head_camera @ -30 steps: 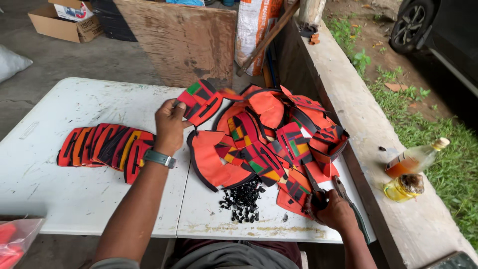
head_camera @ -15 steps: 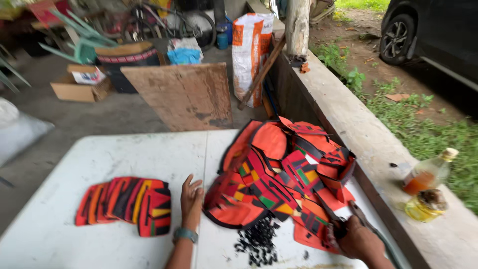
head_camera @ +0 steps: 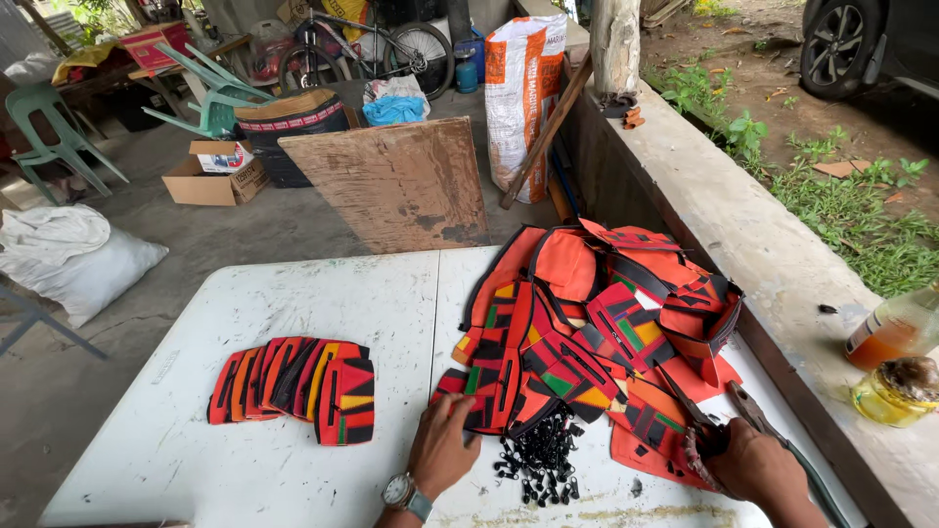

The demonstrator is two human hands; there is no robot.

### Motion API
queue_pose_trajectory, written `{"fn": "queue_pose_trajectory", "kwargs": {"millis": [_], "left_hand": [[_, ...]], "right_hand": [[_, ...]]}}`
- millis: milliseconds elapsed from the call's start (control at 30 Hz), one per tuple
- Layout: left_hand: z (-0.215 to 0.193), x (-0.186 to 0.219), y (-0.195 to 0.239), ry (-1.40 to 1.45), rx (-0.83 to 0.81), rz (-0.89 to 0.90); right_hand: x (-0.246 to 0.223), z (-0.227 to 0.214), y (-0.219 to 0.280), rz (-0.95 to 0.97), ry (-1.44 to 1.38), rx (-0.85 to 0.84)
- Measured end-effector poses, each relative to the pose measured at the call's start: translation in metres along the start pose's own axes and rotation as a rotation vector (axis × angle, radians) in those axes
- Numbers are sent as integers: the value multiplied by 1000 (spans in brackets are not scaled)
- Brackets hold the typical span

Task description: The person assembles small patterned pouches by attaching zipper pulls with pliers and trimming excess fabric with scissors. They handle each pouch individually, secure the zipper pull, and place finished units on a growing stack on the table.

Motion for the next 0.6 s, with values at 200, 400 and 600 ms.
{"fn": "queue_pose_trajectory", "kwargs": {"millis": [200, 400, 600], "left_hand": [[10, -32, -50, -8, 299, 55], [-31, -77, -102, 243, 447, -246], [-62, -92, -66, 260, 132, -323]], "right_hand": [[16, 14, -22, 25, -212, 93], [34, 16, -17, -29, -608, 202], [9, 21, 17, -17, -1021, 3]]}}
Point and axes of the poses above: each hand's wrist, its own y-axis away from the middle knuckle, its own z-axis out of the palm, x = y × z, the point moved 4 cm from there along -y, towards the middle knuckle, and after that the axes turned 12 degrees about x, right-handed, at the moved point
